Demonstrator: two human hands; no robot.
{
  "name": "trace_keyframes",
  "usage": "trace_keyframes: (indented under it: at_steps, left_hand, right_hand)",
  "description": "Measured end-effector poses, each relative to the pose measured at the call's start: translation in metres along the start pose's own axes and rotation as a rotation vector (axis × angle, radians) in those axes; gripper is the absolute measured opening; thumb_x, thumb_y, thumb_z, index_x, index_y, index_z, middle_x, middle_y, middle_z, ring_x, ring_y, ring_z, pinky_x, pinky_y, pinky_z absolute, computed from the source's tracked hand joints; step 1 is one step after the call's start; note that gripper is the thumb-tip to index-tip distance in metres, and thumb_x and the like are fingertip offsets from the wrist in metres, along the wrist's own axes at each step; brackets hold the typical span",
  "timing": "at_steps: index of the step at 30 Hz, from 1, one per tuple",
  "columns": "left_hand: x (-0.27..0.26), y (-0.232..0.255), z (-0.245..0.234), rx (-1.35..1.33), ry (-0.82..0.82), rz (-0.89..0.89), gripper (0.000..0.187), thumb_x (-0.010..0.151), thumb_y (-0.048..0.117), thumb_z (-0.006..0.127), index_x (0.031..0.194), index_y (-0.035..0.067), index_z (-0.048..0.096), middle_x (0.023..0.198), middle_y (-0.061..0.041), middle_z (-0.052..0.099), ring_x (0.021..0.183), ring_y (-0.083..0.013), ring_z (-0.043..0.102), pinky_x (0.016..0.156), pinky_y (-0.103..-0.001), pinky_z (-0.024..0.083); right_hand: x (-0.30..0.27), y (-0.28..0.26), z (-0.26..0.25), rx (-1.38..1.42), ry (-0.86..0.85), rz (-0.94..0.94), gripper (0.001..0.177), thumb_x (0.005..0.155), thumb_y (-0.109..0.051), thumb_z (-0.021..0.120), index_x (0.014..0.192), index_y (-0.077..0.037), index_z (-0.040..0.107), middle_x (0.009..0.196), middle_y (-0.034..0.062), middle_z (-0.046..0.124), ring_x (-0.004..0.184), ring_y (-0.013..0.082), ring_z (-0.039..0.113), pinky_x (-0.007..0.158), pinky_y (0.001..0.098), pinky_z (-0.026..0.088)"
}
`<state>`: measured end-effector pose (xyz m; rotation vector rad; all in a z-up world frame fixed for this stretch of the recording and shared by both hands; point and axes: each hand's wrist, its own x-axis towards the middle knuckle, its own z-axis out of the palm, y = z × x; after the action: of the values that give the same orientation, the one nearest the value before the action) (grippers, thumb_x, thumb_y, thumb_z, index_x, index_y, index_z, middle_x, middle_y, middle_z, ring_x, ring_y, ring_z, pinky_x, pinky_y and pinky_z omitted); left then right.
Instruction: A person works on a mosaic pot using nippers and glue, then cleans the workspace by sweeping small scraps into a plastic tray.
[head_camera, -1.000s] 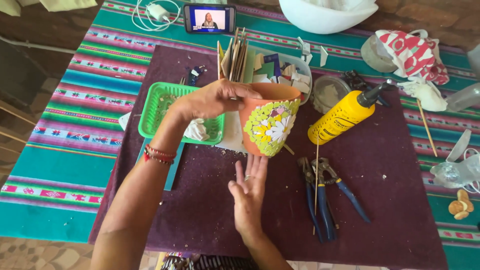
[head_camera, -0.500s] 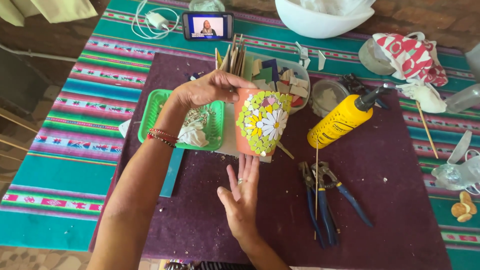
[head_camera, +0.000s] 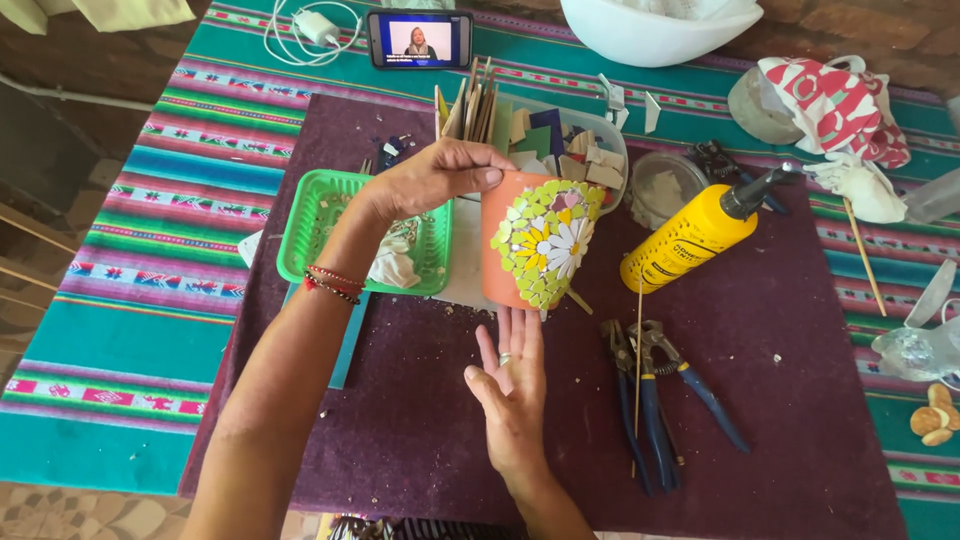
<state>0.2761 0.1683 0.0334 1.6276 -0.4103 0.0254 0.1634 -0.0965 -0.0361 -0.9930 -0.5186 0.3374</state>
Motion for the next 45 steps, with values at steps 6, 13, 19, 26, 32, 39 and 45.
trace_keyframes:
  at_steps: [6,13,19,26,32,39,45]
  left_hand:
    - [-0.02,-0.028,-0.029,-0.072,0.096,-0.042,0.02,0.102,0.018,0.063,0.119,0.014,0.074,0.116,-0.001,0.074,0.108,-0.015,0.067,0.093,-0.03,0.057]
    - [-0.024,0.033,-0.014,0.339,0.09,-0.037,0.028,0.105,0.008,0.049,0.126,0.008,0.068,0.122,-0.005,0.072,0.115,-0.0178,0.067,0.105,-0.034,0.056]
    - [-0.03,0.058,0.015,0.804,0.185,0.005,0.039,0.1,-0.007,0.047,0.139,-0.007,0.055,0.129,-0.027,0.067,0.109,-0.0399,0.07,0.094,-0.044,0.061]
    - [-0.035,0.049,0.016,0.869,0.216,0.055,0.065,0.08,-0.025,0.038,0.14,-0.009,0.053,0.131,-0.027,0.065,0.114,-0.0426,0.065,0.091,-0.049,0.056]
    - [-0.054,0.027,0.042,0.963,0.361,0.108,0.089,0.07,-0.027,0.033,0.157,-0.007,0.021,0.157,-0.033,0.039,0.14,-0.0478,0.048,0.114,-0.049,0.048]
    - [-0.113,0.014,0.132,0.726,0.419,0.127,0.099,0.085,-0.017,0.053,0.156,-0.009,-0.015,0.167,-0.033,-0.013,0.16,-0.0484,0.004,0.133,-0.05,0.025]
    - [-0.113,-0.02,0.149,0.575,0.72,0.089,0.111,0.088,-0.014,0.071,0.161,0.007,-0.011,0.17,-0.032,0.005,0.148,-0.0463,0.046,0.115,-0.051,0.05]
  right_hand:
    - [-0.004,0.009,0.019,0.052,-0.08,0.024,0.099,0.087,0.005,0.062,0.162,-0.011,-0.001,0.171,0.0215,0.002,0.159,0.0329,0.007,0.126,0.0574,0.019]
    - [0.008,0.004,0.026,-0.034,-0.131,0.066,0.1,0.089,-0.005,0.063,0.161,-0.011,-0.007,0.171,0.0197,-0.004,0.16,0.0324,0.001,0.125,0.0563,0.02]
    - [0.004,-0.005,0.006,-0.065,-0.16,0.126,0.096,0.091,-0.002,0.065,0.162,-0.012,0.001,0.171,0.0181,0.007,0.158,0.0327,0.015,0.124,0.0543,0.028]
    - [0.001,-0.003,-0.029,-0.27,0.042,0.177,0.085,0.089,-0.007,0.065,0.159,-0.016,0.019,0.163,0.0163,0.032,0.147,0.0328,0.043,0.115,0.0484,0.046]
    - [0.018,-0.013,-0.034,-0.617,-0.024,0.019,0.1,0.091,-0.017,0.066,0.161,-0.012,-0.005,0.17,0.0228,0.004,0.159,0.0352,0.011,0.126,0.0498,0.021]
    - [0.031,-0.027,-0.036,-0.419,-0.103,0.064,0.099,0.093,-0.01,0.062,0.161,-0.016,-0.01,0.171,0.0224,0.013,0.16,0.0336,0.013,0.128,0.0515,0.014]
    - [0.031,-0.036,-0.027,-0.535,-0.117,0.05,0.094,0.096,-0.022,0.063,0.161,-0.014,-0.004,0.168,0.022,0.023,0.157,0.0349,0.026,0.126,0.0496,0.024]
